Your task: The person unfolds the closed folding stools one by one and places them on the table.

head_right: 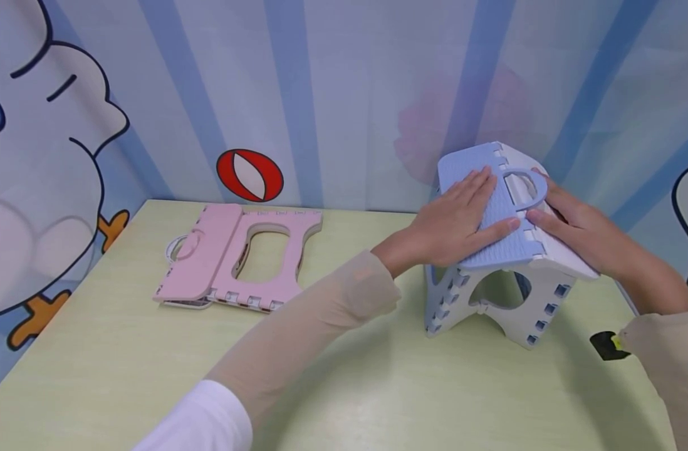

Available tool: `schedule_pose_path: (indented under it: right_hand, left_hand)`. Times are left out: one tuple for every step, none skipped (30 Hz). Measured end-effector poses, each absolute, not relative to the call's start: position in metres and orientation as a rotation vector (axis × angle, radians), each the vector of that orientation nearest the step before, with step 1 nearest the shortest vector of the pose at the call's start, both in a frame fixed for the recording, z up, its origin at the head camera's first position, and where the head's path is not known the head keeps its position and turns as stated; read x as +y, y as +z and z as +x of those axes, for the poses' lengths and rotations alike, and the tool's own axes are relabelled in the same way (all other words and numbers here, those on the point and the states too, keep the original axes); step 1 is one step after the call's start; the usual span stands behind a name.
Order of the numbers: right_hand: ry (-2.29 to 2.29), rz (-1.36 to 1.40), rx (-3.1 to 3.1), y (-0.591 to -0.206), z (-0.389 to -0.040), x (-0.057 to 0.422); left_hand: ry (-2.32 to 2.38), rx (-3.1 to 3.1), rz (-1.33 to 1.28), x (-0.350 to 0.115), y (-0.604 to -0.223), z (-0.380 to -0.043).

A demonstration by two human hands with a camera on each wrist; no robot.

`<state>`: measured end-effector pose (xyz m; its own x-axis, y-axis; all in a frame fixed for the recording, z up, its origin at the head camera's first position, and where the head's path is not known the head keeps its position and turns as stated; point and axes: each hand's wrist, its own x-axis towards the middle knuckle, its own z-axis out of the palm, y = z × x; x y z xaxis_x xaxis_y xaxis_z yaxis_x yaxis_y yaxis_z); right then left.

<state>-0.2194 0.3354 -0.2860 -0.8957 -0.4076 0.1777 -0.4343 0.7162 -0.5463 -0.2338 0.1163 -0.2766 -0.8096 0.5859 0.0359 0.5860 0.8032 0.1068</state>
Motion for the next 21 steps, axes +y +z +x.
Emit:
schedule_pose_path:
  right_hand:
    - [0.926, 0.696, -2.873, -0.2859, -0.2195, 0.3353]
    - [0.920, 0.692, -2.876, -0.2856, -0.2196, 0.3351]
    - [0.916, 0.688, -2.879, -0.2856, -0.2197, 0.3353]
    - [0.913, 0.683, -2.883, -0.2855, -0.2199, 0.3351]
    - [0.904, 0.677, -2.888, -0.2854, -0.2202, 0.3351]
    - [0.899, 0.677, -2.891, -0.2851, -0.2205, 0.3352]
    - [0.893, 0.676, -2.895, -0.2847, -0.2209, 0.3353]
    - [0.885, 0.680, -2.898, -0.2843, -0.2213, 0.3354]
    - [0.878, 0.676, -2.905, -0.2841, -0.2215, 0.3357]
    - [0.863, 0.671, -2.911, -0.2836, -0.2218, 0.3359]
    - [0.852, 0.666, -2.916, -0.2834, -0.2221, 0.3364]
    - [0.847, 0.664, -2.920, -0.2832, -0.2223, 0.3368]
    - [0.840, 0.659, -2.925, -0.2831, -0.2222, 0.3371]
    - [0.839, 0.656, -2.929, -0.2830, -0.2221, 0.3374]
    - [0.842, 0.655, -2.931, -0.2831, -0.2222, 0.3378]
    - [0.840, 0.655, -2.930, -0.2830, -0.2223, 0.3380]
    - [0.846, 0.656, -2.928, -0.2830, -0.2222, 0.3381]
    - [0.835, 0.658, -2.927, -0.2829, -0.2225, 0.3382]
    - [0.835, 0.663, -2.926, -0.2828, -0.2228, 0.3381]
    - [0.835, 0.671, -2.925, -0.2826, -0.2232, 0.3381]
    - [0.822, 0.671, -2.926, -0.2824, -0.2234, 0.3380]
  left_hand:
    - [-0.177, -2.983, -0.968, 0.1162, -0.2764, -0.2337]
    - [-0.177, -2.982, -0.967, 0.1161, -0.2763, -0.2336]
    - [-0.176, -2.982, -0.967, 0.1160, -0.2761, -0.2335]
    - [-0.177, -2.982, -0.967, 0.1158, -0.2760, -0.2334]
    - [-0.178, -2.983, -0.967, 0.1157, -0.2760, -0.2332]
    - [-0.178, -2.984, -0.967, 0.1156, -0.2759, -0.2332]
    - [-0.178, -2.984, -0.968, 0.1154, -0.2759, -0.2332]
    - [-0.180, -2.984, -0.969, 0.1152, -0.2759, -0.2333]
    - [-0.180, -2.984, -0.971, 0.1151, -0.2759, -0.2334]
    - [-0.182, -2.984, -0.973, 0.1150, -0.2759, -0.2335]
    - [-0.183, -2.984, -0.975, 0.1149, -0.2759, -0.2337]
    - [-0.186, -2.984, -0.977, 0.1148, -0.2759, -0.2338]
    - [-0.188, -2.985, -0.979, 0.1148, -0.2759, -0.2339]
    - [-0.191, -2.986, -0.980, 0.1147, -0.2759, -0.2340]
    - [-0.193, -2.987, -0.982, 0.1146, -0.2758, -0.2341]
    - [-0.195, -2.988, -0.982, 0.1146, -0.2758, -0.2342]
    - [-0.195, -2.989, -0.983, 0.1146, -0.2758, -0.2342]
    - [-0.194, -2.990, -0.983, 0.1145, -0.2758, -0.2342]
    - [-0.192, -2.991, -0.982, 0.1145, -0.2757, -0.2342]
    - [-0.188, -2.991, -0.981, 0.1145, -0.2756, -0.2342]
    - [-0.185, -2.991, -0.981, 0.1145, -0.2756, -0.2341]
